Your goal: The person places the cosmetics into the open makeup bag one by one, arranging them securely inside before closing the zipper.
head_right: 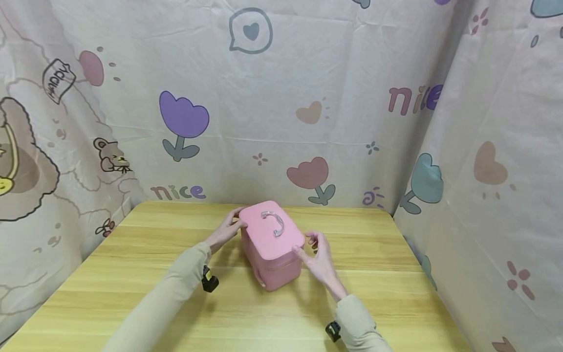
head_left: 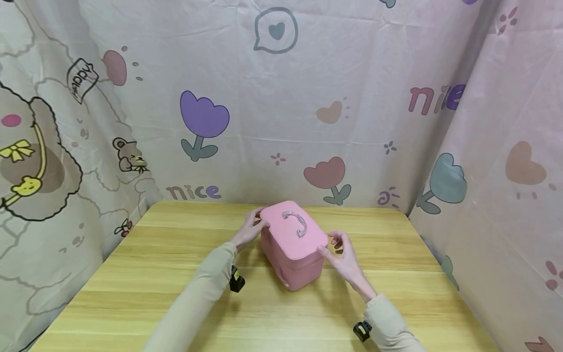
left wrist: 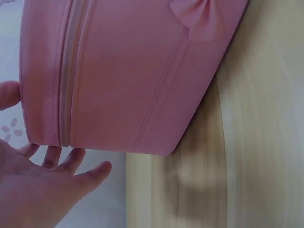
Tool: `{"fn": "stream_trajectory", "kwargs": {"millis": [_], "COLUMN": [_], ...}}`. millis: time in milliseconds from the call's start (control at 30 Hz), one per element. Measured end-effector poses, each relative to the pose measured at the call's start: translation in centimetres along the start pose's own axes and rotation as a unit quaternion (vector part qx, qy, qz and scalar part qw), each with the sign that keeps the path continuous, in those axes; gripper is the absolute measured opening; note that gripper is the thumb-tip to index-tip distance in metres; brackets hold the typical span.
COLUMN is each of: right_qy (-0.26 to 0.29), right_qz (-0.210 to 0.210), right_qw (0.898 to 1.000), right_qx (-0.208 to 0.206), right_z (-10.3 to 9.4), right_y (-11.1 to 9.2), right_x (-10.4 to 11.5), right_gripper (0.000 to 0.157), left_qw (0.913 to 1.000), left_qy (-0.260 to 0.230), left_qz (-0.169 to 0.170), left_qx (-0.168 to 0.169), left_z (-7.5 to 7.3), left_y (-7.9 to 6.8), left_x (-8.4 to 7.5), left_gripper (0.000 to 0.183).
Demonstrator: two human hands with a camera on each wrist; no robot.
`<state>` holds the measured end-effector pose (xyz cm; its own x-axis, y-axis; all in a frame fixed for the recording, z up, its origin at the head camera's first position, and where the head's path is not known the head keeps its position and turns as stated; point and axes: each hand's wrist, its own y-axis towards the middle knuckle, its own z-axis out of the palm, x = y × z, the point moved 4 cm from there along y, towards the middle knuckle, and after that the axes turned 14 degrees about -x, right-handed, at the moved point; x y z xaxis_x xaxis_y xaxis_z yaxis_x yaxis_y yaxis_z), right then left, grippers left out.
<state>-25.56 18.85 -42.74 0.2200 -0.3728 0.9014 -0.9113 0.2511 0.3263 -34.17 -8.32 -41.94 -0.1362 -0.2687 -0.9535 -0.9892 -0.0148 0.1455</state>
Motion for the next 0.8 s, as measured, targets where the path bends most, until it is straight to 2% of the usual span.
{"fn": "stream_trajectory", "kwargs": {"millis": [133, 300, 567, 667, 800], "right_qy": [-0.002, 0.012, 0.02, 0.017, 0.019], "right_qz": [0.017, 0.013, -0.004, -0.007, -0.005], "right_qw": [1.0, 0.999, 0.999, 0.999, 0.999], "right_qx": [-0.018, -0.03, -0.04, -0.04, -0.039], "right_z": [-0.2, -0.2, -0.2, -0.3, -0.4], "right_y": [0.1, 0.2, 0.2, 0.3, 0.2], "right_x": [0.0, 0.0, 0.1, 0.1, 0.2], "right_gripper": [0.043, 0.041, 0.039, 0.04, 0.043], "left_qw": [0.9999, 0.9996, 0.9995, 0.9993, 0.9991], "left_qy": [-0.002, -0.009, -0.01, -0.004, 0.015], "left_qz": [0.01, 0.017, -0.021, -0.022, -0.006], "left_qx": [-0.012, -0.021, -0.023, -0.029, -0.038], "left_z": [-0.5, -1.2, -2.1, -2.6, -3.0], "left_y": [-0.4, -0.6, -1.3, -1.7, -2.2], "left_x": [0.1, 0.5, 1.1, 1.2, 1.2], "left_gripper": [0.063, 0.053, 0.041, 0.039, 0.037]}}
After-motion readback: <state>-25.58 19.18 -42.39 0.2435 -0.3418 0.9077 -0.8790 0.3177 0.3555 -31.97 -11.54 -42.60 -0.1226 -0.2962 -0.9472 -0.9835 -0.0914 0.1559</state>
